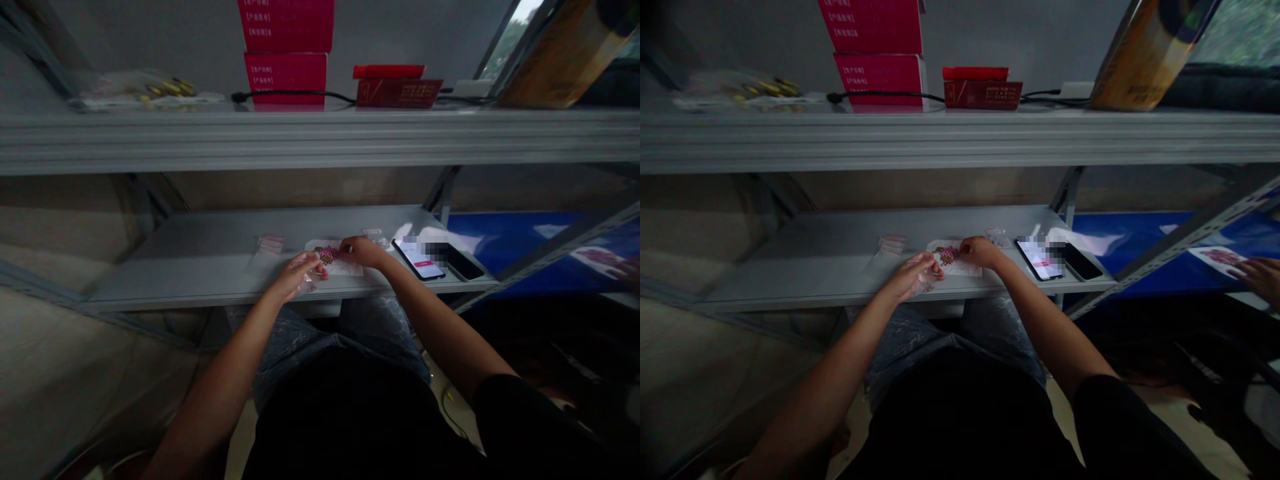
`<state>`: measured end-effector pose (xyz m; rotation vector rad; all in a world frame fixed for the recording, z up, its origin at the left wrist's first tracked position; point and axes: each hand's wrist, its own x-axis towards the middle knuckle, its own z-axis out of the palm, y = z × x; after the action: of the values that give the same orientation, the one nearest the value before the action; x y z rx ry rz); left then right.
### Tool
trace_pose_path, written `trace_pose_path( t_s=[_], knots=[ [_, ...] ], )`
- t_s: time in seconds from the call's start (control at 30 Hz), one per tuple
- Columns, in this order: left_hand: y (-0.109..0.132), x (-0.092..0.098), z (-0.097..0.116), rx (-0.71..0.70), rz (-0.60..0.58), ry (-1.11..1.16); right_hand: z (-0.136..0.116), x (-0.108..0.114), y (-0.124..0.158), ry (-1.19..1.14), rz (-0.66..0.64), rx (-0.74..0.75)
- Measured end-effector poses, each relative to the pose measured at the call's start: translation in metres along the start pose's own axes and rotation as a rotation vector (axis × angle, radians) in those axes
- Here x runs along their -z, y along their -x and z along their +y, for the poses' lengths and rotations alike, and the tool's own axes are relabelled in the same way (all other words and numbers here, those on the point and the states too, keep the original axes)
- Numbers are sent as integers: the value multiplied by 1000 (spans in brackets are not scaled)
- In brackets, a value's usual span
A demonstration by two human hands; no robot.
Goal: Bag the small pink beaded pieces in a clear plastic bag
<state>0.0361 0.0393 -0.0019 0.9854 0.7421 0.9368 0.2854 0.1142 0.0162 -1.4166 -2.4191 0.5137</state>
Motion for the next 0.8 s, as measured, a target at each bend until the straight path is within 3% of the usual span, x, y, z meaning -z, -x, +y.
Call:
trace_pose_path(
  t_s=[0.17, 0.33, 0.53, 0.67, 0.8],
  knots=[
    [-3, -1, -4, -47, 10, -29, -38, 11, -4, -446, 171, 188],
    [-7, 2, -11, -84, 20, -44, -69, 14, -8, -508, -44, 323],
    [-3, 1, -6, -33, 16, -57, -37, 18, 0, -230, 181, 196],
    [-1, 0, -1, 6, 6, -51, -11, 9, 6, -28, 114, 93],
    [-1, 1, -1, 16, 3, -57, 0, -2, 9, 63, 36, -4]
  ],
)
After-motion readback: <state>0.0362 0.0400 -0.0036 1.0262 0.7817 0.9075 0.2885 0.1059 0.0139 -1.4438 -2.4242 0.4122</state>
